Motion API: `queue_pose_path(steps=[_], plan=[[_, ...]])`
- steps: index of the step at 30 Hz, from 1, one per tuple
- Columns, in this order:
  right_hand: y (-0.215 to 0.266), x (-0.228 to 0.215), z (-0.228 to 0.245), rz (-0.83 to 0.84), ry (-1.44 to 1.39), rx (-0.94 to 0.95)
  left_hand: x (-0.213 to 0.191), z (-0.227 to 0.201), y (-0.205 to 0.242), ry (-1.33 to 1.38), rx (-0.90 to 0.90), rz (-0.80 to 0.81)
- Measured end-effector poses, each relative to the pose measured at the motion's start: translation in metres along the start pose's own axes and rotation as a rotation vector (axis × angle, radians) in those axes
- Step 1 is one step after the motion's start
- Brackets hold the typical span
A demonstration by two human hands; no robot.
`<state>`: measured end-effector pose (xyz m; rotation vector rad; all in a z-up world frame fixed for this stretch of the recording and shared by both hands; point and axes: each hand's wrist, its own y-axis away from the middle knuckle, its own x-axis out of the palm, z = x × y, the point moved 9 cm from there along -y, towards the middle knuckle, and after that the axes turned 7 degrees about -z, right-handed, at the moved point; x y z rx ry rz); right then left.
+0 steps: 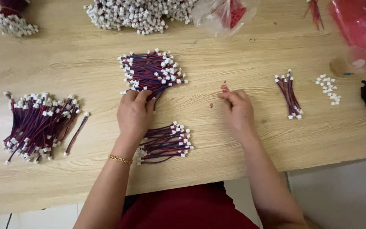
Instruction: Sorting and bundling small wire assemblies with connectors on a wooden table
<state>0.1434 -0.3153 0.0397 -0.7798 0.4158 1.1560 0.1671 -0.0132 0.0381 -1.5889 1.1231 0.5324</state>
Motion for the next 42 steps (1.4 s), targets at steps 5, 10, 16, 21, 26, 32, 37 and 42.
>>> queue_pose_path(steps=[5, 10, 16, 21, 26, 32, 37, 42], plan=[[0.007, 0.012, -0.021, 0.061, 0.007, 0.033, -0.001, 0.002, -0.001, 0.089, -0.007, -0.005], [0.009, 0.021, -0.012, 0.149, 0.118, 0.031, 0.007, 0.009, -0.001, 0.078, -0.024, -0.036], [0.006, 0.028, -0.002, 0.236, 0.265, 0.011, 0.012, 0.013, -0.003, 0.064, -0.048, 0.017], [0.010, 0.023, -0.010, 0.185, 0.174, -0.020, 0.017, 0.019, -0.002, 0.080, -0.085, 0.064], [0.011, 0.025, -0.010, 0.233, 0.168, -0.004, 0.014, 0.017, -0.001, 0.140, -0.054, 0.036], [0.015, 0.030, -0.003, 0.281, 0.156, -0.034, -0.004, 0.019, -0.003, 0.256, -0.131, 0.009], [0.017, 0.022, -0.004, 0.221, 0.102, -0.022, -0.034, 0.019, 0.001, 0.559, -0.309, -0.018], [0.009, 0.024, 0.010, 0.260, 0.085, -0.054, -0.019, 0.038, 0.019, 0.923, -0.558, 0.003]])
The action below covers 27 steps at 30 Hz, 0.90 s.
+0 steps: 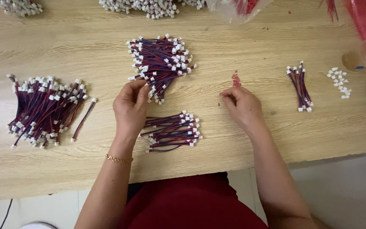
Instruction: Sorting and bundling small wire assemblies with connectors on a wooden table
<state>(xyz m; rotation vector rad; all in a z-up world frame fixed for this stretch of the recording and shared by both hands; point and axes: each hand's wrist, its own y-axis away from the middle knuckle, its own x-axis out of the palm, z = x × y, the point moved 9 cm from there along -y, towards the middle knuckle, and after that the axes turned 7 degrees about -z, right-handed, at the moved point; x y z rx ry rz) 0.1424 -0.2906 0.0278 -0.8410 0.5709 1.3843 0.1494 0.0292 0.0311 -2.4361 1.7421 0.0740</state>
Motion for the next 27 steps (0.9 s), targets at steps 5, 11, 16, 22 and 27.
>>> queue_pose_path(steps=[5, 11, 16, 22, 27], plan=[[0.007, 0.000, 0.010, 0.105, 0.093, 0.089, -0.008, 0.001, 0.013, 0.082, -0.111, -0.037], [0.010, 0.016, -0.005, 0.160, 0.267, 0.191, -0.007, 0.005, 0.032, 0.154, -0.169, -0.029], [0.010, 0.021, -0.001, 0.137, 0.368, 0.162, -0.005, 0.018, 0.046, 0.253, -0.259, 0.010], [0.018, 0.002, 0.032, 0.068, 0.010, 0.253, -0.005, 0.023, 0.052, 0.322, -0.346, -0.016], [0.019, 0.015, 0.064, -0.020, -0.663, 0.198, 0.000, 0.043, 0.050, 0.397, -0.346, -0.017]])
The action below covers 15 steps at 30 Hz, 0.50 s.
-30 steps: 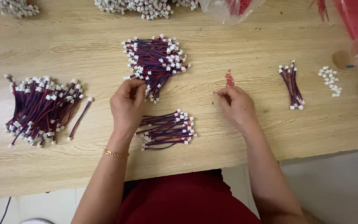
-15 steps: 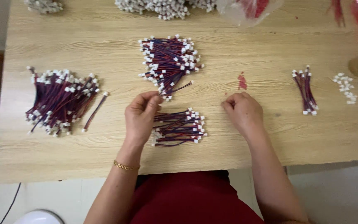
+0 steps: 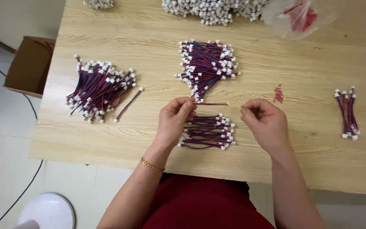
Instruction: Sorting and bundling small wire assemblies with connectors on a wooden table
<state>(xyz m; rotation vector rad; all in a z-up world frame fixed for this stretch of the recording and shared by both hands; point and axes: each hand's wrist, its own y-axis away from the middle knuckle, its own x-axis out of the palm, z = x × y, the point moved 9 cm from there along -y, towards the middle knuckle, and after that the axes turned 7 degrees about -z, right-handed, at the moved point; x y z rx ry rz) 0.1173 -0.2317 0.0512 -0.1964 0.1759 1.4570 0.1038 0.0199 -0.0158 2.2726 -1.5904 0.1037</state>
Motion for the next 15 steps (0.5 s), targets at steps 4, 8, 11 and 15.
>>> queue_pose_path(steps=[4, 8, 11, 15], plan=[[0.008, 0.038, 0.044, 0.088, -0.129, -0.092, 0.000, -0.002, 0.004, 0.015, -0.024, 0.009], [0.010, 0.074, 0.039, 0.176, -0.202, -0.129, -0.003, 0.003, 0.005, 0.026, -0.030, 0.026], [0.013, 0.085, 0.061, 0.188, -0.150, -0.172, -0.005, 0.002, 0.006, 0.023, -0.018, 0.041], [0.019, 0.089, 0.103, 0.183, 0.093, -0.427, -0.006, -0.006, 0.008, 0.038, 0.024, 0.055]])
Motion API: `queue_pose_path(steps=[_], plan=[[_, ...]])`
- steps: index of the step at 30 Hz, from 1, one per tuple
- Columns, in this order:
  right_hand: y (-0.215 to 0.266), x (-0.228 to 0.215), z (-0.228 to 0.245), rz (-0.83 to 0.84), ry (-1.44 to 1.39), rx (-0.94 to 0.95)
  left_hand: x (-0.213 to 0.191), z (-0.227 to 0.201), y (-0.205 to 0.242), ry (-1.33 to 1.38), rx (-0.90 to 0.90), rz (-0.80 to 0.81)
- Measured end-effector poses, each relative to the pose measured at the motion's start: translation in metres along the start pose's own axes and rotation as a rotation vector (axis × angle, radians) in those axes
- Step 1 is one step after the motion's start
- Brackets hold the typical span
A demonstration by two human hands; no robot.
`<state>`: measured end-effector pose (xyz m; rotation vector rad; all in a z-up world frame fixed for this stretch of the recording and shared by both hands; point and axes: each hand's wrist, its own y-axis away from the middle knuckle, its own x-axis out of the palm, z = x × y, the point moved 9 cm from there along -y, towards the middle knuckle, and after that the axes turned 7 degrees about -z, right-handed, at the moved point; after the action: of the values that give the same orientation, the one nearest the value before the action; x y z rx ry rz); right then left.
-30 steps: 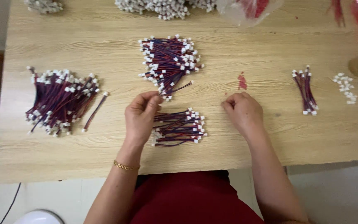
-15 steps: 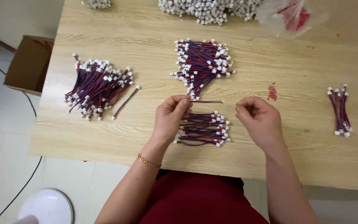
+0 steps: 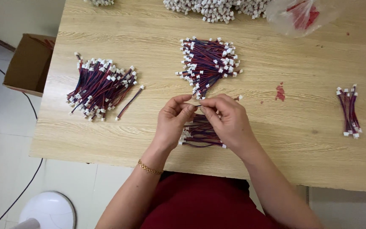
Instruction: Sorting and bundling small wire assemblies with connectors on a wooden table
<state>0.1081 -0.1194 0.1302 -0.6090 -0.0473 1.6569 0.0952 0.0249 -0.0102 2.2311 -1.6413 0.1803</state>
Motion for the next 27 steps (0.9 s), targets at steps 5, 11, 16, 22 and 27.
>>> queue_pose_path(steps=[5, 11, 16, 22, 27], plan=[[0.000, 0.000, 0.011, -0.032, 0.245, -0.238, 0.005, -0.005, 0.002, 0.020, 0.022, 0.037], [0.002, 0.001, -0.003, -0.016, 0.126, -0.155, 0.011, -0.013, 0.008, 0.058, 0.047, 0.062], [0.001, 0.004, -0.011, 0.018, -0.003, -0.080, 0.016, -0.020, 0.008, 0.051, 0.067, 0.107], [0.005, -0.001, -0.015, -0.056, -0.047, -0.013, 0.023, -0.037, 0.013, -0.019, 0.100, 0.155], [0.008, 0.006, -0.026, 0.036, -0.073, 0.018, 0.024, -0.030, 0.013, -0.099, 0.120, 0.193]])
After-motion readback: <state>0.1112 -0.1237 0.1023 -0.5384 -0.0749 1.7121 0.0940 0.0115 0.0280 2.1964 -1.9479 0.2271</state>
